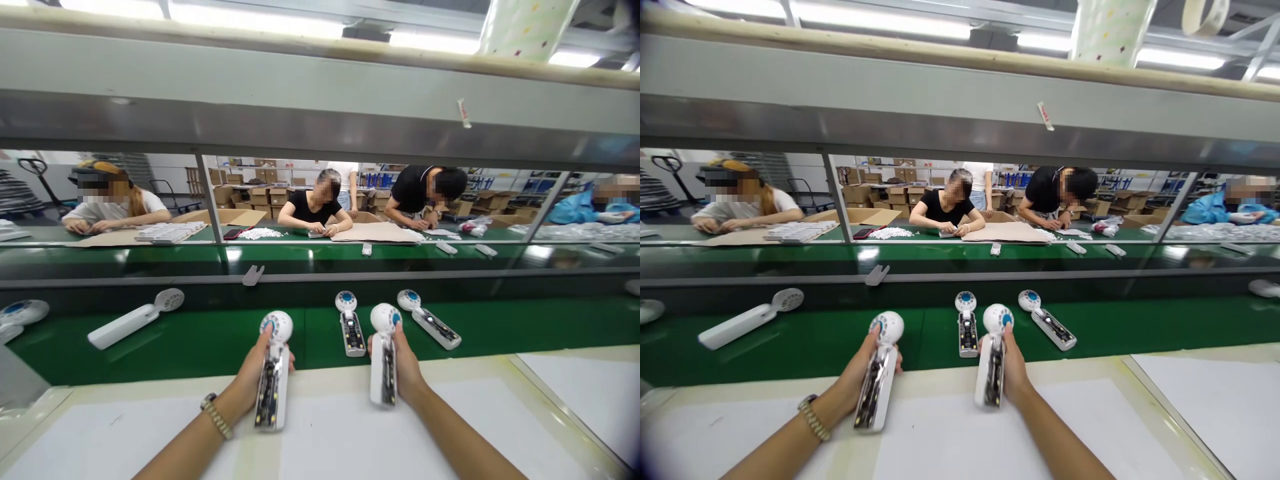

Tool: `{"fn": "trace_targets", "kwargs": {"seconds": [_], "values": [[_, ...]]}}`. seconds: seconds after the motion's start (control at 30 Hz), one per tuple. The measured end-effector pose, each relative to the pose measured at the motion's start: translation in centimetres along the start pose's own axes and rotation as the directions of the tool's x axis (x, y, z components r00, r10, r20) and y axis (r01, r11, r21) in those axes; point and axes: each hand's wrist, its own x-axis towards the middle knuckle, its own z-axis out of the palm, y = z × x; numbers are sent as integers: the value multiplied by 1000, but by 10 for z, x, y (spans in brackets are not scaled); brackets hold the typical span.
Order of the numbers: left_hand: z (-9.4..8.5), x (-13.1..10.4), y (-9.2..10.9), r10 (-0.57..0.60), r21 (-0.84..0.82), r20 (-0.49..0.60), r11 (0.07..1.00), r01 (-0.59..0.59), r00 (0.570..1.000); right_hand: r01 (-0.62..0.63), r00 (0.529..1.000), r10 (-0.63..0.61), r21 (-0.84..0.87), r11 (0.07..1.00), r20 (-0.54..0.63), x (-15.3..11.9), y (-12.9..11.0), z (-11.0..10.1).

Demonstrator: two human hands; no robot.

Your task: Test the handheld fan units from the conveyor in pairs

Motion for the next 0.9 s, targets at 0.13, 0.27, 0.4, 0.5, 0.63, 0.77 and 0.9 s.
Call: {"fn": "trace_targets", "kwargs": {"seconds": [0.13, 0.27, 0.4, 0.5, 0.63, 0.77, 0.9], "values": [[-32, 24, 5, 400, 423, -172, 855, -299, 900, 182, 969, -221, -294, 938, -108, 23, 1, -22], [-46, 32, 1, 608, 767, -204, 586, -261, 767, 296, 906, -422, -683, 668, -21, 26, 5, -25], [-33, 20, -5, 775, 885, -48, 326, -333, 630, 297, 776, -630, -869, 395, -21, 25, -1, -35], [-17, 5, -7, 783, 858, 121, 227, -460, 611, 149, 705, -694, -925, 350, -149, 30, -13, -56], [-7, -5, -7, 716, 751, 244, 287, -595, 654, -99, 749, -596, -939, 331, -289, 36, -23, -81], [-9, -7, -8, 611, 714, 292, 373, -592, 736, -157, 856, -429, -935, 319, -290, 36, -19, -80], [-5, -5, -7, 456, 724, 339, 432, -538, 823, -112, 893, -369, -922, 370, -256, 30, -15, -64]]}}
